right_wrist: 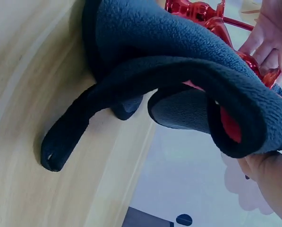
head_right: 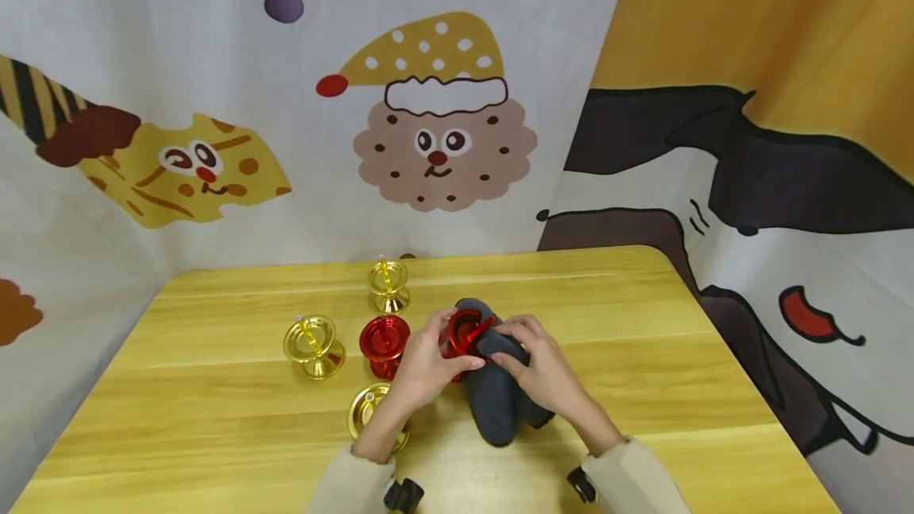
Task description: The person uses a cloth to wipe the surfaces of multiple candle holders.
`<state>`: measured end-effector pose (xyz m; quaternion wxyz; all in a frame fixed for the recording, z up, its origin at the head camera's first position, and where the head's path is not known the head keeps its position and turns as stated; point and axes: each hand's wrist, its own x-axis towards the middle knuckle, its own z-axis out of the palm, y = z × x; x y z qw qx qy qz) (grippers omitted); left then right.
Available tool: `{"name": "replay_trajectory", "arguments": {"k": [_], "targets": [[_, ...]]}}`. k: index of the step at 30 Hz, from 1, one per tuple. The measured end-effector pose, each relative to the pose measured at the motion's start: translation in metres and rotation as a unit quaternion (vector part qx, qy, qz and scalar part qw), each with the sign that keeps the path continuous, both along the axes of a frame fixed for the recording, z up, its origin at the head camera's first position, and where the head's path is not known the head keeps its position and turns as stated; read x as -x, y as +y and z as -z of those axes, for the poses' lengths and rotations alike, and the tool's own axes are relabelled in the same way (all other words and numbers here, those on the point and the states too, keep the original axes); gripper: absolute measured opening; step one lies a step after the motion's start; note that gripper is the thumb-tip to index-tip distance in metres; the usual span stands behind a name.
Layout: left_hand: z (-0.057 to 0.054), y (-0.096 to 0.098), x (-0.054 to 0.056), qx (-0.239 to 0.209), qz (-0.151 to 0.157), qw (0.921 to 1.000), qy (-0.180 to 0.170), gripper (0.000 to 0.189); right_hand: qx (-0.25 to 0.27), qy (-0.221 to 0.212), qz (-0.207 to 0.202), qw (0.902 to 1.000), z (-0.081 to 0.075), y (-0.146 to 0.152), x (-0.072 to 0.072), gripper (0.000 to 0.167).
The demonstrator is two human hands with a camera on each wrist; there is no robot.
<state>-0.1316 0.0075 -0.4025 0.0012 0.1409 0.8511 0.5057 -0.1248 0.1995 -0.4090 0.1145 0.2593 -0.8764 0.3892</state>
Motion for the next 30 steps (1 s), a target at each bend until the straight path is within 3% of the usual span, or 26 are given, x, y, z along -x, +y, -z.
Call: {"name": "replay_trajectory", "arguments": {"k": [4,7,10,17,25,30], "targets": [[0.001,-0.005,0.0,-0.052,0.046,0.9972,-0.029,0.071,0.019,-0.013,0.0,0.9997,-0.001,0.002,0.0,0.03],[0.002,-0.009,0.001,-0.111,0.083,0.9885,-0.061,0.06,0.037,-0.017,0.002,0.9992,-0.003,0.005,0.001,0.031],[0.002,-0.011,0.002,-0.145,0.093,0.982,-0.078,0.056,0.042,-0.015,0.001,0.999,-0.005,0.008,0.003,0.032],[0.002,-0.009,0.002,-0.139,0.103,0.9802,-0.096,0.069,0.049,-0.013,-0.016,0.9986,-0.007,0.008,0.005,0.034],[0.003,-0.007,0.001,-0.131,0.117,0.9795,-0.099,0.068,0.031,-0.007,-0.018,0.9993,-0.007,0.006,0.007,0.035],[0.006,-0.003,0.0,-0.131,0.083,0.9849,-0.077,0.068,0.012,-0.019,-0.011,0.9997,-0.006,0.005,0.005,0.032]]}}
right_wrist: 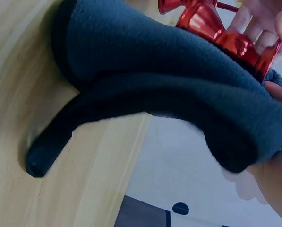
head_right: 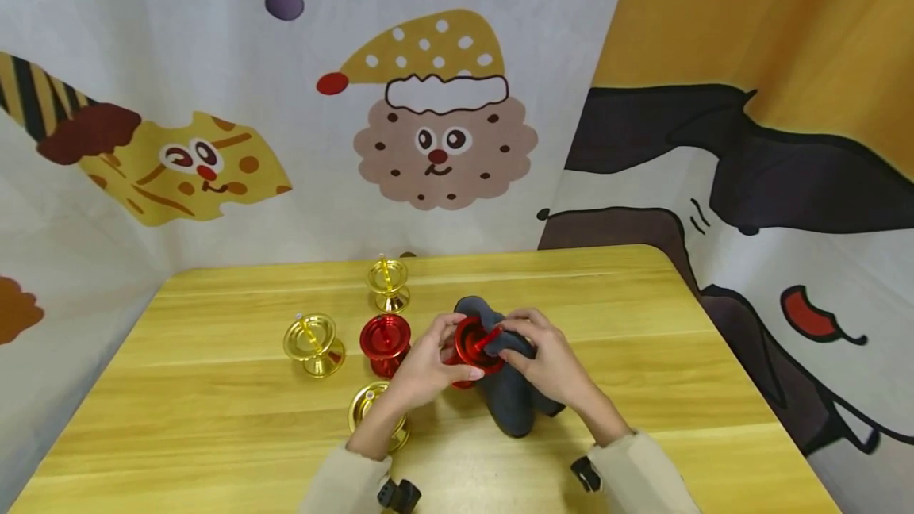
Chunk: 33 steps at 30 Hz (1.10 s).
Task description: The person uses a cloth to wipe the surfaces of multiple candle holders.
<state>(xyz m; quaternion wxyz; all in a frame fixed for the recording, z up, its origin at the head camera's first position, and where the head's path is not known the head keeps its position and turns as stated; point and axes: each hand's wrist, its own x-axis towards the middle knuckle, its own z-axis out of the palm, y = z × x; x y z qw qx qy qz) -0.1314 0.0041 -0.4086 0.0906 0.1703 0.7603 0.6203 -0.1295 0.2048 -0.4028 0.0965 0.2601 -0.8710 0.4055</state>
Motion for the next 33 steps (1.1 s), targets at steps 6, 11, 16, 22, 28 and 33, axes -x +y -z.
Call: {"name": "replay_trajectory", "arguments": {"k": [6,11,16,22,28,33], "targets": [[0.005,0.008,0.0,0.024,-0.116,0.9923,0.038,0.069,-0.028,0.03,0.018,0.999,0.001,-0.009,-0.004,0.03],[0.007,0.009,0.001,0.03,-0.126,0.9906,0.045,0.068,-0.036,0.059,0.013,0.9975,0.004,-0.012,-0.006,0.028],[0.004,-0.001,0.002,0.016,-0.05,0.9986,0.0,0.067,-0.028,0.062,-0.005,0.9977,0.005,-0.008,-0.003,0.027],[-0.003,-0.005,0.003,0.008,-0.031,0.9988,-0.036,0.069,-0.02,0.049,-0.003,0.9986,0.002,-0.006,0.0,0.027],[-0.006,-0.002,0.005,0.033,-0.114,0.9929,0.009,0.068,-0.011,0.022,0.012,0.9996,-0.002,-0.012,-0.005,0.031],[-0.007,-0.003,0.004,0.001,-0.092,0.9956,-0.013,0.062,-0.001,0.021,0.019,0.9996,-0.004,-0.011,-0.004,0.03]]}}
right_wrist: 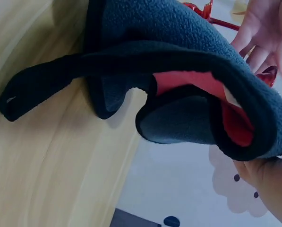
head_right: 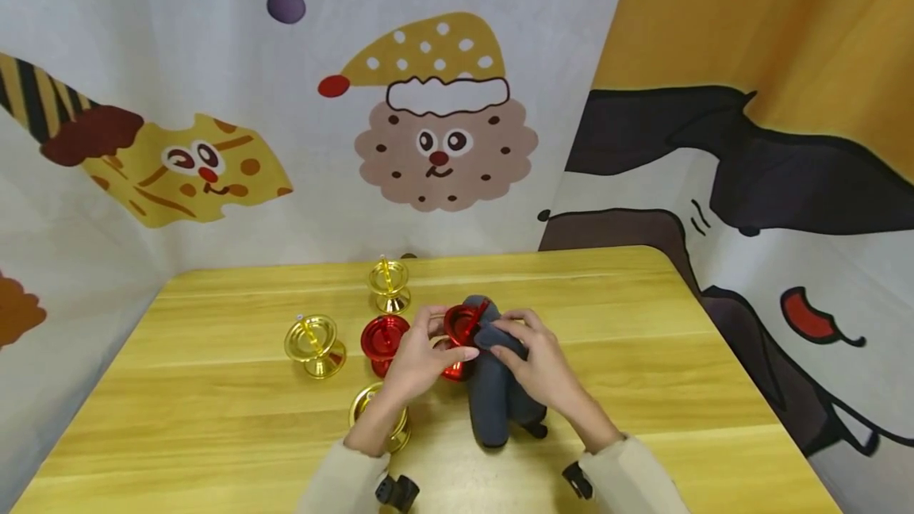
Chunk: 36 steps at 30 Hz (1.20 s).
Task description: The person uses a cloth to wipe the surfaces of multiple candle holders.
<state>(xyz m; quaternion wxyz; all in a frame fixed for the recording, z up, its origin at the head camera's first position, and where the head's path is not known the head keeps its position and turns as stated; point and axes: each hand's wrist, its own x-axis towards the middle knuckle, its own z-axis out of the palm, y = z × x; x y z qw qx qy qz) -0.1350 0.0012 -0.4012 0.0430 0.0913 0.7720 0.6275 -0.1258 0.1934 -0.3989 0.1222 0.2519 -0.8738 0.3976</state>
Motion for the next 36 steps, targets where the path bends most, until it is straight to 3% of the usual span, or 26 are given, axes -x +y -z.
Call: {"name": "replay_trajectory", "arguments": {"k": [5,12,17,21,25,28,31,36], "targets": [[-0.003,-0.003,-0.001,-0.029,0.028,0.9989,-0.022,0.056,0.012,0.003,-0.003,0.9999,0.0,0.005,0.003,0.031],[0.003,0.002,-0.001,0.018,0.05,0.9986,0.002,0.069,-0.013,0.033,0.011,0.9993,0.003,0.004,0.002,0.031],[0.008,0.005,-0.002,0.034,0.04,0.9982,0.028,0.068,-0.04,0.076,0.021,0.9961,0.005,0.001,-0.001,0.032],[0.01,0.004,-0.001,0.019,0.047,0.9984,0.028,0.067,-0.01,0.06,0.001,0.9981,0.006,0.006,0.001,0.032],[0.008,0.001,-0.001,-0.009,0.059,0.9982,0.0,0.068,0.027,0.03,-0.006,0.9992,0.003,0.014,0.005,0.031],[0.004,-0.004,0.0,-0.024,0.042,0.9986,-0.023,0.068,0.044,0.028,0.01,0.9986,-0.002,0.021,0.008,0.031],[-0.002,-0.008,0.002,-0.029,0.006,0.9993,-0.023,0.066,0.062,0.032,0.021,0.9974,-0.006,0.025,0.007,0.032],[-0.01,-0.01,0.006,-0.032,-0.027,0.9991,-0.01,0.065,0.07,0.027,-0.014,0.9971,-0.004,0.025,0.004,0.034]]}}
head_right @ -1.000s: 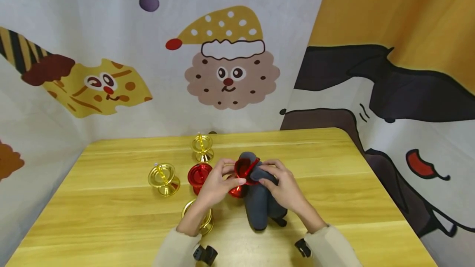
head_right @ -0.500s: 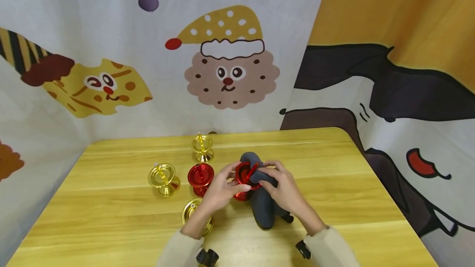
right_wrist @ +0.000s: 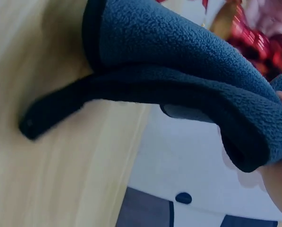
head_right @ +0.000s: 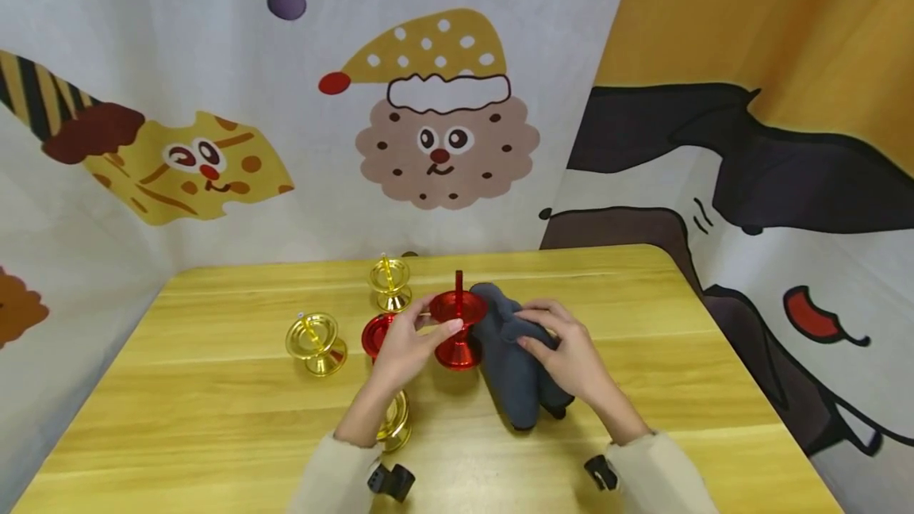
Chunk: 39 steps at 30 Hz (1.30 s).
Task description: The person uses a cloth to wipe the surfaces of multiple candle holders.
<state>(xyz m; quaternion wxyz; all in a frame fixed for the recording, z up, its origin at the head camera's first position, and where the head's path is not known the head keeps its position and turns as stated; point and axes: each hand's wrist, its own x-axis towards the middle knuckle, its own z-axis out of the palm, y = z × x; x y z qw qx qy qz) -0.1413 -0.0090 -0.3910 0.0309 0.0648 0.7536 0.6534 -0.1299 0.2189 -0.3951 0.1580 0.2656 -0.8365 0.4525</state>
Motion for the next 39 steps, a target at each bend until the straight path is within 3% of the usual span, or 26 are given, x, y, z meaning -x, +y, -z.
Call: {"name": "replay_trajectory", "arguments": {"k": [6,13,18,23,32,39], "targets": [[-0.001,0.009,0.001,0.02,-0.003,0.9998,0.002,0.062,0.005,-0.004,-0.042,0.9991,0.007,-0.011,-0.003,0.034],[0.004,0.017,0.0,0.064,-0.026,0.9966,0.044,0.036,0.018,0.002,-0.021,0.9996,0.009,-0.014,-0.002,0.034],[0.008,0.017,0.0,0.044,0.021,0.9985,0.025,0.041,0.017,-0.016,-0.004,0.9997,0.009,-0.013,0.0,0.031],[0.007,0.015,-0.001,0.03,0.068,0.9972,0.011,0.054,0.041,-0.008,-0.01,0.9991,0.005,-0.012,-0.001,0.031],[0.006,0.016,-0.003,0.023,0.101,0.9946,-0.01,0.072,0.042,-0.007,-0.006,0.9991,0.0,-0.011,-0.001,0.034],[0.005,0.015,-0.003,-0.023,0.114,0.9927,-0.033,0.066,0.036,-0.047,-0.005,0.9982,0.003,-0.009,-0.001,0.037]]}}
